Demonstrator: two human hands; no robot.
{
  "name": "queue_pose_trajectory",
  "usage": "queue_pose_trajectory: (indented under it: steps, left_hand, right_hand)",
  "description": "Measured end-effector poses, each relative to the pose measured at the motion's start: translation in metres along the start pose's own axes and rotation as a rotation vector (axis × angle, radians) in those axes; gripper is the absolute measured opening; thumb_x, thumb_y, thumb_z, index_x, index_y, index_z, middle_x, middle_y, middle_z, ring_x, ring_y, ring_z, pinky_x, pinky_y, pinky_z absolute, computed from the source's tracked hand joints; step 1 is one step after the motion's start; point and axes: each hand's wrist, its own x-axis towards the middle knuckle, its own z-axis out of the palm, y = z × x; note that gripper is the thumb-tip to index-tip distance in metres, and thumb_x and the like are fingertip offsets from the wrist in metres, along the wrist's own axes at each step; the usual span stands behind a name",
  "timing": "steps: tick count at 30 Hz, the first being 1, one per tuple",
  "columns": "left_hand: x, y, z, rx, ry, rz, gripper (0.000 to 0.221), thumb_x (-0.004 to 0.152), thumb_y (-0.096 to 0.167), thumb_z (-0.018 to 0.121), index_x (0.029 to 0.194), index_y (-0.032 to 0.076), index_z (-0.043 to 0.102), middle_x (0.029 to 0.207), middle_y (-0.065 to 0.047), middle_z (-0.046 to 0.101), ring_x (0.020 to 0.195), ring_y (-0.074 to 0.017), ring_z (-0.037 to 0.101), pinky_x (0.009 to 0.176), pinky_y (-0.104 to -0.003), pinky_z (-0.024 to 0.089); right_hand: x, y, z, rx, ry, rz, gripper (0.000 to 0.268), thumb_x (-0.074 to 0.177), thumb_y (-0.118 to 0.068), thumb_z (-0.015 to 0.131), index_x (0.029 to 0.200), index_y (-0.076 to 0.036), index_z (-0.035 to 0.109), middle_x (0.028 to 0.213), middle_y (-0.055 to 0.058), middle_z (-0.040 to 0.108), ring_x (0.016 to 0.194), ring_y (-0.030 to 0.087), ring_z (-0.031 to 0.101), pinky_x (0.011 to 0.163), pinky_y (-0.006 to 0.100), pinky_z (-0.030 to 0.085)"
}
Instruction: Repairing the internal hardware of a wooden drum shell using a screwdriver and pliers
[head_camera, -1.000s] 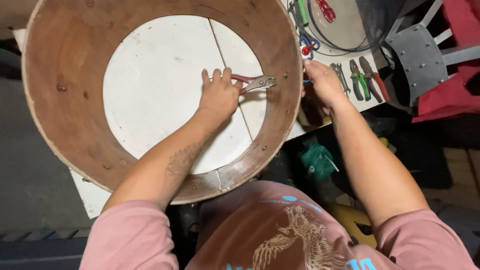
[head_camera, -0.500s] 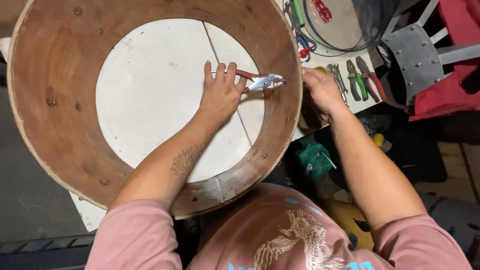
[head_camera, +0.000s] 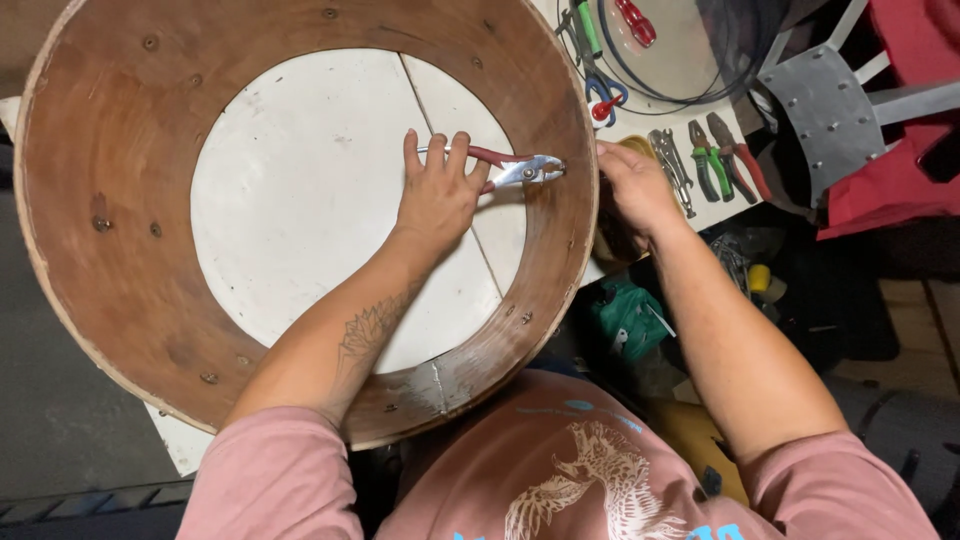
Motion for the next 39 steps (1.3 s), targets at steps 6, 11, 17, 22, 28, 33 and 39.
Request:
queue_pose_trajectory:
  steps: [6, 11, 17, 22, 28, 33, 39]
  left_hand:
    - [0.000, -0.004, 0.005, 0.038, 0.066, 0.046, 0.025, 0.100, 0.039, 0.065, 0.103, 0.015, 0.071, 0.116, -0.016, 0.052, 0.103, -0.0375, 0.053, 0.092, -0.058, 0.041]
    - [0.009, -0.013, 0.002, 0.025, 0.125, 0.098, 0.025, 0.100, 0.037, 0.062, 0.092, 0.014, 0.068, 0.102, -0.014, 0.052, 0.086, -0.0338, 0.055, 0.077, -0.048, 0.042]
    - [0.007, -0.017, 0.015, 0.003, 0.064, 0.093, 0.026, 0.099, 0.038, 0.061, 0.087, 0.015, 0.065, 0.090, -0.013, 0.054, 0.074, -0.0344, 0.057, 0.067, -0.049, 0.043]
    - [0.047, -0.011, -0.053, -0.432, -0.798, -0.296, 0.007, 0.083, 0.022, 0.070, 0.087, 0.016, 0.070, 0.080, -0.011, 0.068, 0.084, -0.0386, 0.072, 0.075, -0.049, 0.057]
    - [0.064, -0.029, -0.044, -1.085, -1.240, -0.670, 0.012, 0.067, -0.001, 0.058, 0.071, 0.004, 0.068, 0.067, -0.018, 0.070, 0.047, -0.0288, 0.065, 0.038, -0.042, 0.059]
    - [0.065, -0.030, -0.036, -1.084, -1.255, -0.675, 0.015, 0.067, -0.002, 0.057, 0.073, 0.002, 0.070, 0.071, -0.021, 0.071, 0.049, -0.0304, 0.067, 0.038, -0.044, 0.060]
    - [0.069, -0.029, -0.054, -1.088, -1.306, -0.741, 0.016, 0.069, -0.004, 0.054, 0.078, 0.000, 0.068, 0.077, -0.023, 0.072, 0.052, -0.0313, 0.068, 0.041, -0.044, 0.061]
  right_hand:
    - [-0.006, -0.006, -0.005, -0.211, -0.039, 0.063, 0.072, 0.110, -0.059, 0.040, 0.141, 0.003, 0.058, 0.143, 0.030, 0.054, 0.143, 0.043, 0.042, 0.120, 0.055, 0.027]
    - [-0.010, -0.035, 0.005, -0.265, -0.057, 0.033, 0.074, 0.111, -0.055, 0.035, 0.141, 0.010, 0.055, 0.145, 0.036, 0.050, 0.143, 0.050, 0.036, 0.123, 0.059, 0.022]
    - [0.015, 0.009, 0.004, -0.218, -0.026, -0.015, 0.061, 0.112, -0.049, 0.038, 0.144, 0.000, 0.057, 0.146, 0.027, 0.053, 0.144, 0.042, 0.040, 0.124, 0.054, 0.022]
    - [0.008, 0.010, 0.008, -0.205, -0.009, -0.037, 0.059, 0.111, -0.048, 0.038, 0.142, -0.002, 0.059, 0.144, 0.026, 0.056, 0.142, 0.040, 0.043, 0.122, 0.054, 0.025]
    - [-0.015, -0.042, 0.008, -0.129, 0.043, 0.264, 0.080, 0.100, -0.067, 0.040, 0.133, 0.001, 0.066, 0.132, 0.027, 0.064, 0.131, 0.036, 0.058, 0.112, 0.051, 0.041]
    - [0.051, 0.030, -0.005, 0.257, -0.118, 0.452, 0.059, 0.093, -0.054, 0.065, 0.118, -0.001, 0.062, 0.091, 0.014, 0.067, 0.074, 0.029, 0.074, 0.058, 0.047, 0.066]
    - [0.047, 0.016, 0.007, 0.585, -0.309, 0.518, 0.037, 0.088, -0.034, 0.065, 0.113, -0.007, 0.066, 0.095, 0.007, 0.073, 0.081, 0.024, 0.077, 0.072, 0.048, 0.066]
